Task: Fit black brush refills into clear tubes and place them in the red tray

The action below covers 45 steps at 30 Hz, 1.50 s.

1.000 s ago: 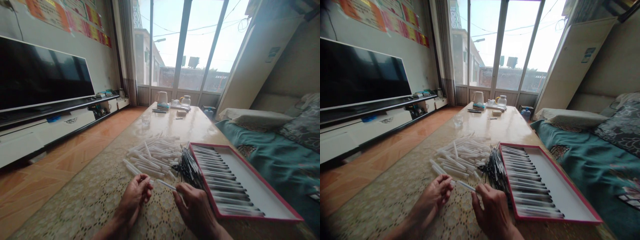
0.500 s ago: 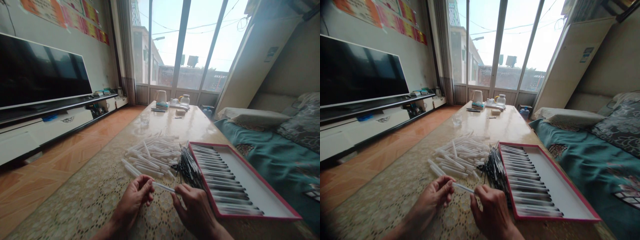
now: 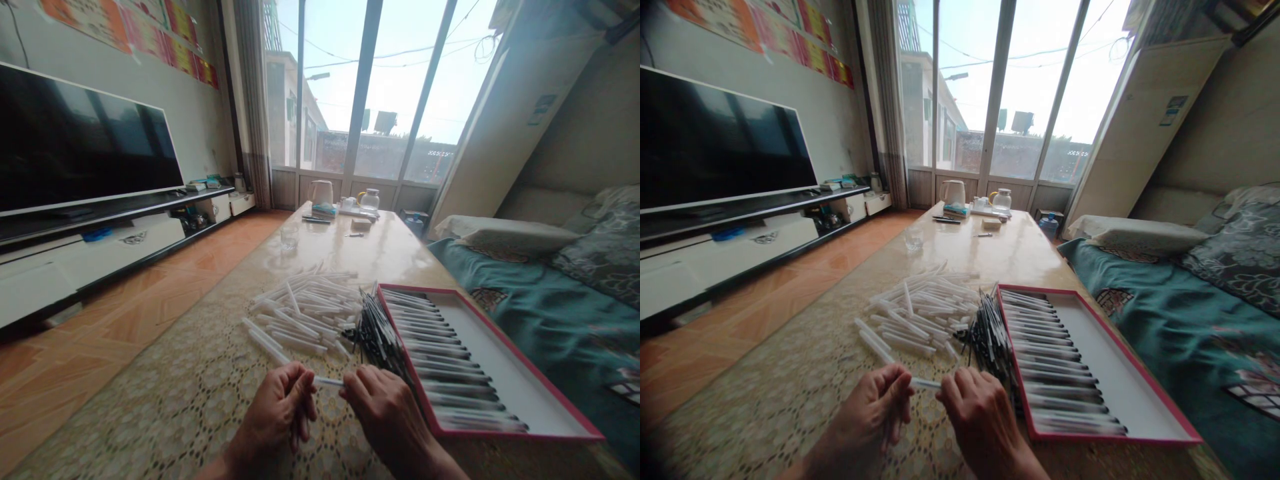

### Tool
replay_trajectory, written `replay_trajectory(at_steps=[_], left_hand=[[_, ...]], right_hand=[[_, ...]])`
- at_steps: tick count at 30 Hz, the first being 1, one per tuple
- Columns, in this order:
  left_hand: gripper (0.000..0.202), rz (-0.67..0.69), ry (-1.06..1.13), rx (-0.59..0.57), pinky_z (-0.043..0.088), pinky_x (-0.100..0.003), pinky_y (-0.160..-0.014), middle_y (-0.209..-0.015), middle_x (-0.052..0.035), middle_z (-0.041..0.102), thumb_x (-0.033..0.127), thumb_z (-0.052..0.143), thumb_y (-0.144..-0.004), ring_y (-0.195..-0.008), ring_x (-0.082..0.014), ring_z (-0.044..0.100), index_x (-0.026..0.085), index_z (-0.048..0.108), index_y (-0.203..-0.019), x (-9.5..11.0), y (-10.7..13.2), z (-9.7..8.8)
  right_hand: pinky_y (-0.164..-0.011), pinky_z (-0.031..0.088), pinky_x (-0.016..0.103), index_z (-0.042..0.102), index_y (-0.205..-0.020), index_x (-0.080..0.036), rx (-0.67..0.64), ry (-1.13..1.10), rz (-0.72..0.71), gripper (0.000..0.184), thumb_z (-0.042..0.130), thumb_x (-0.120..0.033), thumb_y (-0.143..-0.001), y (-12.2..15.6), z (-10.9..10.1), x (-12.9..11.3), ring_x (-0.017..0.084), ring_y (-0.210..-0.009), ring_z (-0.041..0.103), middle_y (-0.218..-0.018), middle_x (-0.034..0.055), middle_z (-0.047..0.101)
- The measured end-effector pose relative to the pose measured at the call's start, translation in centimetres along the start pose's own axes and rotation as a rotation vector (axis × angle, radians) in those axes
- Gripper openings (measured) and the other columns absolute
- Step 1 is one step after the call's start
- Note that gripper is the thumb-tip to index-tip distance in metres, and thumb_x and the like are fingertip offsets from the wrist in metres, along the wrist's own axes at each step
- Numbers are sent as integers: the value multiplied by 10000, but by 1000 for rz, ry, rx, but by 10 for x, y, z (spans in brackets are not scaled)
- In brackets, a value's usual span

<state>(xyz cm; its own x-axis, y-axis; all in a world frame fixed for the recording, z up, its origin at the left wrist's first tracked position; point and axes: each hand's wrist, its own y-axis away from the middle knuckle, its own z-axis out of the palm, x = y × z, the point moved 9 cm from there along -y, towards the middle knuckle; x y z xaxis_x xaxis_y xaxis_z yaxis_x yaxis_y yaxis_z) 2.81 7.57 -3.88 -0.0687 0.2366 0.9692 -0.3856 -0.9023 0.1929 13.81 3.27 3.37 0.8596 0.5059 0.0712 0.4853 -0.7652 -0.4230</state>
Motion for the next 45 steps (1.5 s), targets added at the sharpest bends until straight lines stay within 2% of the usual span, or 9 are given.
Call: replay_trajectory(at_steps=[8,13,19,23,26,30,34,38,45], left_hand=[[345,37,-13,-18,174,-165,-288,-409,81,493,520,514,-787,-254,-28,297,195,472,-679,1,5,5],[335,58,-33,12,194,-170,-303,-423,83,466,511,502,-799,-282,-36,306,203,455,-677,6,9,6],[340,95,-141,-75,239,-168,-322,-449,70,464,497,484,-815,-310,-44,351,193,472,-664,6,14,15],[340,124,-142,-61,252,-157,-344,-442,73,432,468,494,-822,-332,-38,349,182,480,-639,5,15,17],[301,114,-53,-27,264,-149,-340,-477,66,485,471,522,-805,-331,-35,363,180,510,-732,4,9,13],[455,101,22,-15,267,-147,-282,-512,50,573,542,512,-776,-283,-56,411,172,471,-1037,4,-4,7],[411,98,54,-26,286,-134,-270,-508,52,579,509,508,-796,-281,-56,439,163,466,-1012,1,-9,5],[362,101,56,-19,292,-129,-268,-504,61,575,477,512,-809,-274,-47,432,167,472,-991,-1,-8,6],[345,103,98,32,300,-131,-277,-504,68,569,464,550,-788,-283,-48,440,177,485,-970,4,-4,4]], right_hand=[[-491,222,265,519,-751,-213,-93,-157,92,142,487,-222,-889,3,10,5,128,-531,526,-664,-22,571],[-520,288,215,523,-679,-197,-171,-469,255,281,416,-289,-922,6,21,17,108,-562,514,-631,-26,564],[-531,322,188,632,-682,-159,-344,-840,370,338,441,-340,-893,12,22,23,94,-561,448,-572,-34,479],[-500,302,190,656,-698,-156,-395,-890,400,343,457,-368,-881,13,21,24,93,-553,401,-559,-42,421],[-512,307,201,623,-685,-164,-322,-818,354,325,451,-353,-886,7,16,29,87,-527,401,-545,-49,443],[-519,358,213,590,-864,-174,1,-768,468,277,395,-365,-907,5,-6,76,111,-540,472,-590,-30,518],[-572,448,246,479,-1025,-163,347,-619,647,294,313,-381,-918,19,-33,142,147,-607,575,-711,27,616],[-604,445,264,469,-1003,-178,311,-333,802,224,311,-310,-915,28,-31,188,177,-693,627,-802,61,668],[-689,380,310,599,-862,-166,64,-14,855,127,480,-158,-820,19,-2,227,252,-866,604,-896,115,653]])
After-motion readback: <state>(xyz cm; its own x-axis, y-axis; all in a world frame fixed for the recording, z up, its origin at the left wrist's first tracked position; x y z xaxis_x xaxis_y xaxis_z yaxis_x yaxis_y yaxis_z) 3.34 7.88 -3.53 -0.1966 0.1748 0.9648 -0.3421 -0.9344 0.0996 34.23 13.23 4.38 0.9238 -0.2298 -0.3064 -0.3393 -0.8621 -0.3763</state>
